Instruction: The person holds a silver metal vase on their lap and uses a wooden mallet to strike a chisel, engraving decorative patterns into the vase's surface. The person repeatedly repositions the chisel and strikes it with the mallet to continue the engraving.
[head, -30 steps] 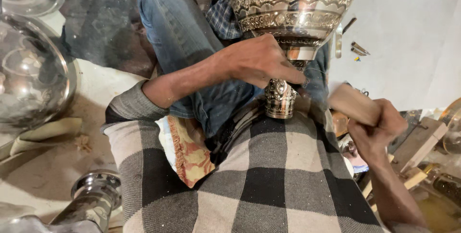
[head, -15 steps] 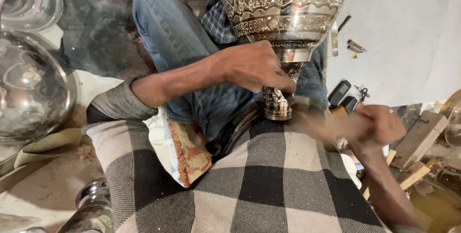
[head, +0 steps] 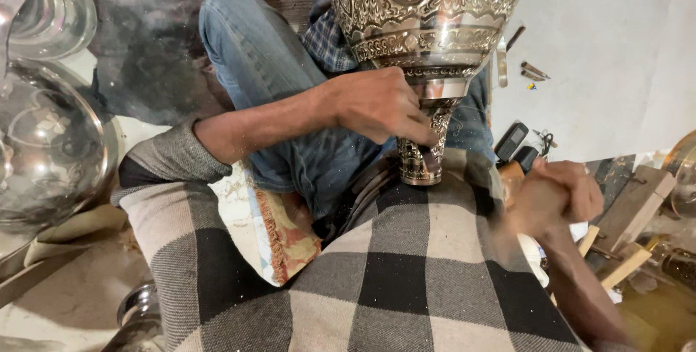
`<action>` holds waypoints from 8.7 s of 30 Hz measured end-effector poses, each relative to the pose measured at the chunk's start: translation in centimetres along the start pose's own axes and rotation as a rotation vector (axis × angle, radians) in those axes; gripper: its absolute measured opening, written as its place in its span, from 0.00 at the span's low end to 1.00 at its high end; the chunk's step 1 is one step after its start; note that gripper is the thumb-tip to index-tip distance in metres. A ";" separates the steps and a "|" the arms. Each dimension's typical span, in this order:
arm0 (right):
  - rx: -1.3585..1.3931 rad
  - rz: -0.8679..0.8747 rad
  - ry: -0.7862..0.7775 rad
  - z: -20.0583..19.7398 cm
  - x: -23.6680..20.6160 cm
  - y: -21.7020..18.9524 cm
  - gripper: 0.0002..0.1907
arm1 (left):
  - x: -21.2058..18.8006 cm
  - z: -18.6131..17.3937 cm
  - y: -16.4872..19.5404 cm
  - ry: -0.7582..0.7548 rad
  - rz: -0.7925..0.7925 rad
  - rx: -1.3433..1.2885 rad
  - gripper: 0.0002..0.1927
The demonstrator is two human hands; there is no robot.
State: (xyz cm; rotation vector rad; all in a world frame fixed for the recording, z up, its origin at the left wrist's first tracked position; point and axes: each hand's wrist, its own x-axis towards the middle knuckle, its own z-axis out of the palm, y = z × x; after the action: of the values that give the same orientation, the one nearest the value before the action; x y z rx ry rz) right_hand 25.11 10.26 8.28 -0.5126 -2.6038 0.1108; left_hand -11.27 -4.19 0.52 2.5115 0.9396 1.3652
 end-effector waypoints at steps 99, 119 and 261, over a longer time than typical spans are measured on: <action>0.523 0.274 0.052 6.3 -4.8 3.6 0.21 | 13.4 0.6 -0.9 -0.473 -0.249 0.016 0.22; 0.202 0.222 -0.176 3.3 -1.8 -0.1 0.12 | 12.8 0.6 -1.7 -0.563 -0.126 -0.025 0.21; 0.746 0.168 0.534 8.4 -6.0 8.7 0.15 | 19.8 12.5 -3.9 -0.766 -0.206 -0.097 0.17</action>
State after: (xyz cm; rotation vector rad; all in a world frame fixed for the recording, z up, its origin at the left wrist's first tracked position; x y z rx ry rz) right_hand 28.93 16.14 -3.23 -0.4032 -1.8149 0.8369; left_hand 4.77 12.50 5.84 2.4394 0.8782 0.3101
